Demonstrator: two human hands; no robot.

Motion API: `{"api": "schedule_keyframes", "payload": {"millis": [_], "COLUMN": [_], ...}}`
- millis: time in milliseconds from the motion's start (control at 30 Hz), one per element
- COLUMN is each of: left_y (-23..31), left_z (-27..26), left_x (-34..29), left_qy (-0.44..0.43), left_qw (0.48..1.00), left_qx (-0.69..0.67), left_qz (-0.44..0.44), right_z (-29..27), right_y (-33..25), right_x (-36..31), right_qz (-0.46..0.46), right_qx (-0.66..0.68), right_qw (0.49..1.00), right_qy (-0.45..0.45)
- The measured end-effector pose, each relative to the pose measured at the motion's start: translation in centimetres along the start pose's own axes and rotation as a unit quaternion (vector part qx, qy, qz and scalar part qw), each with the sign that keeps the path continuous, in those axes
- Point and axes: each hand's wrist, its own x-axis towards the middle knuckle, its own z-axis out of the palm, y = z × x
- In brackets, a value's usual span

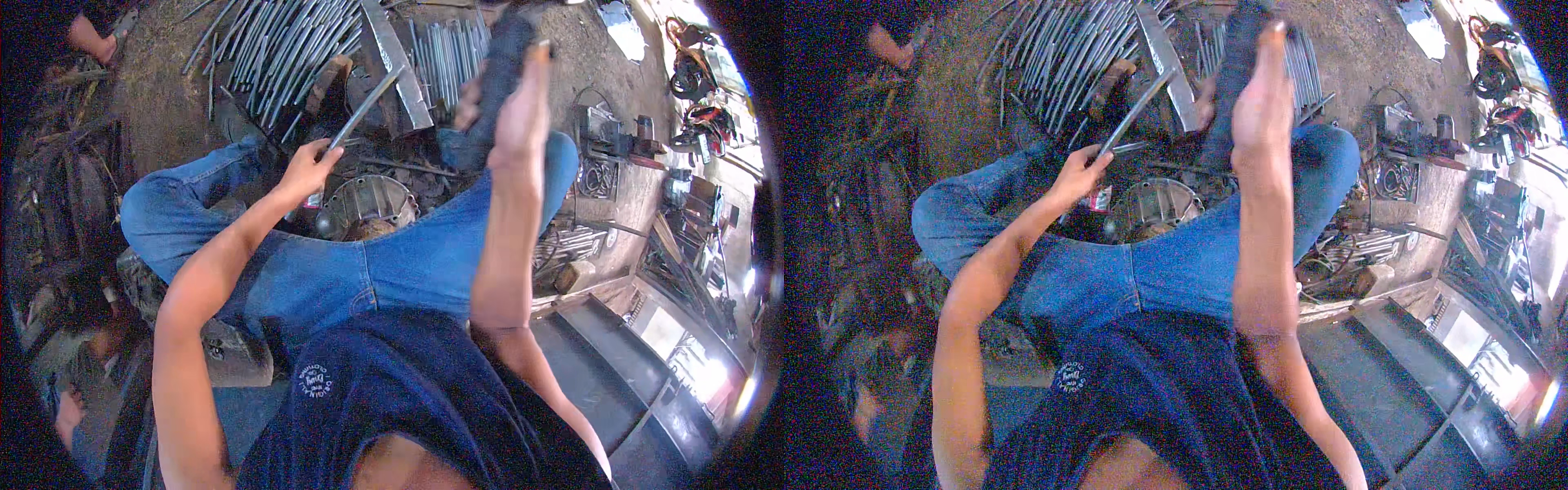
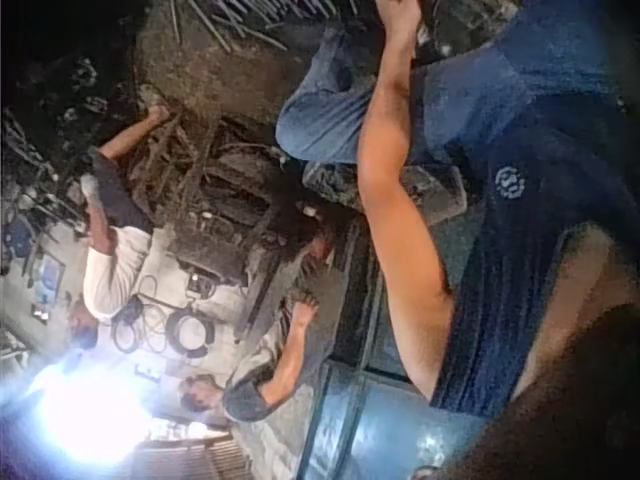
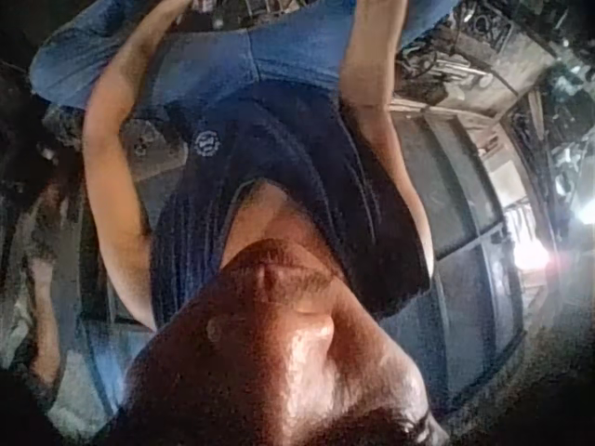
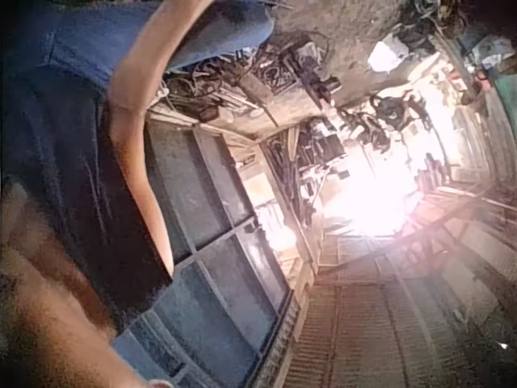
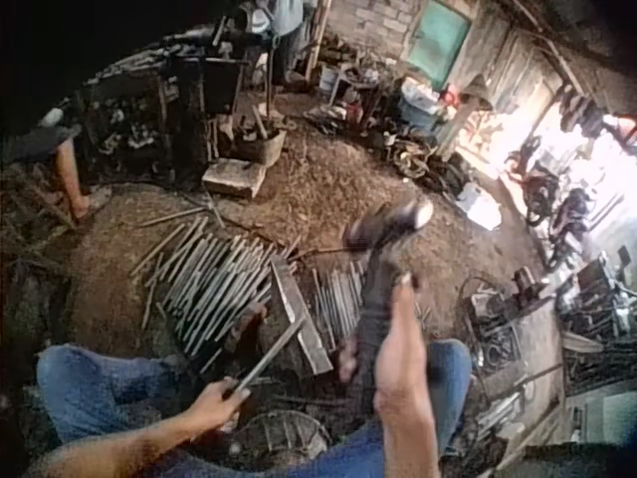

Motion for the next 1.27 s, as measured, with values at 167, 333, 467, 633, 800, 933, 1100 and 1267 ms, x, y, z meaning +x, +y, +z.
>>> {"api": "schedule_keyframes", "payload": {"millis": [167, 333, 467, 633, 800, 933, 1100, 1267], "left_y": [-0.5, 0.0, -2.1, -0.2, -2.2, 0.2, 0.8, 0.1], "left_z": [-0.2, 0.6, -0.2, 0.0, -0.4, 0.2, 0.0, 0.3], "left_x": [0.2, 1.0, 0.9, 0.6, 0.5, 0.1, -0.2, 0.4], "left_qy": [0.029, 0.005, 0.08, -0.005, -0.008, 0.002, 0.039, 0.006], "left_qw": [0.999, 0.999, 0.991, 0.998, 0.999, 0.999, 0.997, 1.0], "left_qx": [0.043, 0.01, 0.08, -0.018, -0.031, 0.035, 0.06, 0.025], "left_qz": [0.0, 0.036, 0.07, -0.053, -0.044, -0.036, 0.01, -0.005], "right_z": [0.8, -1.6, 0.4, -1.7, -1.3, -1.4, 0.0, -0.7], "right_y": [-3.2, 19.0, 10.7, 12.4, 11.5, 2.7, -3.7, 16.5], "right_x": [1.0, 6.2, 0.5, -0.5, 0.3, 0.4, 1.1, 5.9], "right_qz": [-0.144, 0.17, 0.224, 0.244, 0.287, 0.04, -0.171, 0.031], "right_qx": [0.089, -0.069, -0.037, -0.052, 0.026, 0.007, 0.061, -0.037], "right_qw": [0.985, 0.981, 0.974, 0.967, 0.957, 0.999, 0.983, 0.999], "right_qy": [0.026, 0.055, 0.017, 0.048, -0.013, -0.004, 0.022, 0.01]}}
